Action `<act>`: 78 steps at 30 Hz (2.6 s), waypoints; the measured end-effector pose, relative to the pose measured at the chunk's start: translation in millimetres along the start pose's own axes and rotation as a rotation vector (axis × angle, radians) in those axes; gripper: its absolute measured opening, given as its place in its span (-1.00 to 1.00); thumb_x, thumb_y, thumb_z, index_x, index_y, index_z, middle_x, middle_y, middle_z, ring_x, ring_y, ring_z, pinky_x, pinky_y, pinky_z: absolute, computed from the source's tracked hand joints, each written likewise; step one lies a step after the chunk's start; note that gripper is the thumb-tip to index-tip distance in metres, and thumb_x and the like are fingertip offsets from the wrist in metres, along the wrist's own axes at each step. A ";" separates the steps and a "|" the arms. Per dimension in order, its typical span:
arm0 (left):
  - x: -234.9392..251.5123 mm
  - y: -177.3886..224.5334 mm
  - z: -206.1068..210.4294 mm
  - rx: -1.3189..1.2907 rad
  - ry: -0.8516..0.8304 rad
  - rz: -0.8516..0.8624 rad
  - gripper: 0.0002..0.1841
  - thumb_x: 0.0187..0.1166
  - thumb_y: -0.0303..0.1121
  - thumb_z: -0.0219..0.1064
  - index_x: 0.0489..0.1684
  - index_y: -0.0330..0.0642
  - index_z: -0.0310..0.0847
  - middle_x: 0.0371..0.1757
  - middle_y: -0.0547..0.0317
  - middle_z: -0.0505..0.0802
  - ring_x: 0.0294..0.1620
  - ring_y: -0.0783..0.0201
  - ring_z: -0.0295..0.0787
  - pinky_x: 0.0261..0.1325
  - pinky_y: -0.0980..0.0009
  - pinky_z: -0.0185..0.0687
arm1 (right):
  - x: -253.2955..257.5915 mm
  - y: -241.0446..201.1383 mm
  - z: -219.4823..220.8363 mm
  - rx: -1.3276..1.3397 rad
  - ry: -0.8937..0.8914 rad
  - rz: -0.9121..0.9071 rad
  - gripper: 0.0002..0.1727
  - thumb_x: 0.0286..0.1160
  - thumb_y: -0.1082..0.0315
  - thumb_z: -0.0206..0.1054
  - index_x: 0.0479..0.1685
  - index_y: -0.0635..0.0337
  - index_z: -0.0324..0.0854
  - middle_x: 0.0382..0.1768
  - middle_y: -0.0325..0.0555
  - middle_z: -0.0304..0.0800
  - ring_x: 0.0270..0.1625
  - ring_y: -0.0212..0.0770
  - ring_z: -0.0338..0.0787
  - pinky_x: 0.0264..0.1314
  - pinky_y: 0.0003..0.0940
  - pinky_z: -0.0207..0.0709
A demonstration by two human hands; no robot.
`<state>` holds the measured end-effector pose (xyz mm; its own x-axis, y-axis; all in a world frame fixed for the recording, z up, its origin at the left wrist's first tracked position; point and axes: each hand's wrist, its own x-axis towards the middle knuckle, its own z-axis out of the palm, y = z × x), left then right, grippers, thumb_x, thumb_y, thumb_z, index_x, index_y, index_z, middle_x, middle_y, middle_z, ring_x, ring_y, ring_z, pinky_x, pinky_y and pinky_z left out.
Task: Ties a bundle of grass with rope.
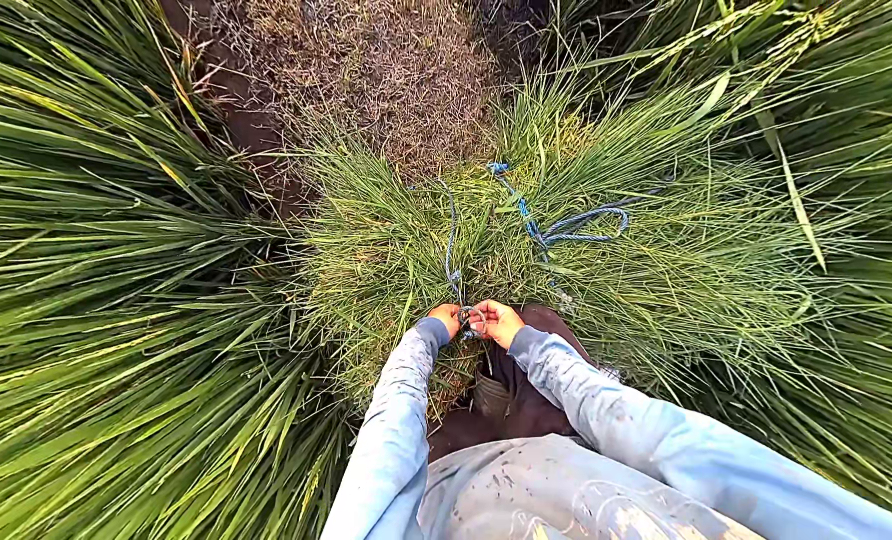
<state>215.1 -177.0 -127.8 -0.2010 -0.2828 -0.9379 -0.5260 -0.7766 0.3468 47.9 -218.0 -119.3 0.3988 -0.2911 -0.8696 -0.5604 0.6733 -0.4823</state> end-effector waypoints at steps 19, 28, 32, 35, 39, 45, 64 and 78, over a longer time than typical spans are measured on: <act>-0.2 1.3 2.0 -0.007 0.004 -0.024 -0.62 0.82 -0.37 0.08 0.48 -0.37 0.53 0.46 -0.33 0.66 0.53 -0.13 0.57 0.60 -0.08 0.34 | 34.3 -59.7 14.0 -0.825 0.085 0.018 -0.60 0.72 0.25 0.29 0.43 0.21 0.65 0.45 0.25 0.65 0.57 0.23 0.57 0.65 0.24 0.32; 5.4 -5.0 2.1 -0.058 -0.010 -0.036 -0.61 0.88 -0.25 -0.01 0.40 -0.33 0.56 0.29 -0.25 0.73 0.28 -0.02 0.67 0.42 0.00 0.46 | -9.8 -36.8 -9.1 -0.366 0.207 0.062 -0.66 0.79 0.36 0.17 0.41 0.31 0.53 0.09 0.16 0.83 -0.19 -0.04 0.91 -0.04 -0.13 0.80; 4.5 -2.6 1.5 -0.033 -0.018 -0.037 -0.59 0.88 -0.25 -0.04 0.41 -0.35 0.56 0.34 -0.29 0.72 0.36 -0.08 0.65 0.49 -0.05 0.42 | -21.9 -18.1 -2.3 -0.165 0.011 0.081 -0.43 0.57 0.49 0.40 0.59 0.28 0.43 0.38 0.20 0.67 0.10 -0.05 0.87 0.11 -0.17 0.79; 3.9 -3.5 1.7 -0.043 -0.009 -0.021 -0.58 0.91 -0.25 -0.08 0.37 -0.36 0.57 0.24 -0.25 0.73 0.20 -0.01 0.66 0.36 0.01 0.46 | -2.2 -5.4 3.9 -0.057 0.119 -0.002 -0.62 0.57 0.49 0.41 0.33 0.39 0.57 0.14 0.19 0.78 0.02 -0.13 0.89 0.15 -0.25 0.78; 2.6 -3.8 0.2 -0.045 -0.017 -0.023 -0.58 0.92 -0.26 -0.10 0.32 -0.40 0.57 0.19 -0.24 0.73 0.13 0.02 0.67 0.32 0.04 0.48 | 15.4 3.1 3.2 -0.168 0.161 0.011 -0.60 0.53 0.47 0.46 0.32 0.38 0.61 0.18 0.22 0.79 0.12 -0.09 0.88 0.34 -0.22 0.71; 3.0 -3.8 0.9 -0.065 -0.021 -0.020 -0.61 0.92 -0.29 -0.11 0.25 -0.39 0.58 0.04 -0.14 0.71 -0.06 0.13 0.60 0.15 0.13 0.48 | 3.8 7.3 8.9 -0.083 0.226 -0.047 -0.63 0.55 0.54 0.40 0.33 0.39 0.62 0.17 0.21 0.81 0.09 -0.15 0.90 0.30 -0.29 0.74; 7.4 -7.9 1.4 -0.096 -0.030 0.025 -0.60 0.93 -0.30 -0.12 0.25 -0.42 0.58 0.07 -0.19 0.72 -0.04 0.12 0.61 0.19 0.12 0.48 | 8.2 6.0 12.5 0.019 0.194 0.084 -0.68 0.78 0.45 0.18 0.39 0.39 0.47 0.12 0.12 0.81 -0.10 -0.22 0.89 0.04 -0.34 0.75; 9.8 -18.3 4.9 -0.248 -0.067 0.040 -0.63 0.93 -0.24 -0.06 0.26 -0.34 0.56 -0.19 0.08 0.66 -0.38 0.36 0.47 -0.18 0.38 0.48 | -4.9 7.3 30.3 0.432 0.365 0.162 -0.67 0.84 0.56 -0.03 0.48 0.41 0.21 0.25 0.20 0.72 -0.14 -0.16 0.92 -0.09 -0.33 0.80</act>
<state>218.7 -162.8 -143.2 -0.2763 -0.2849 -0.9179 -0.2991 -0.8821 0.3639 63.8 -191.0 -115.3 0.0139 -0.3247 -0.9457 -0.2164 0.9224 -0.3199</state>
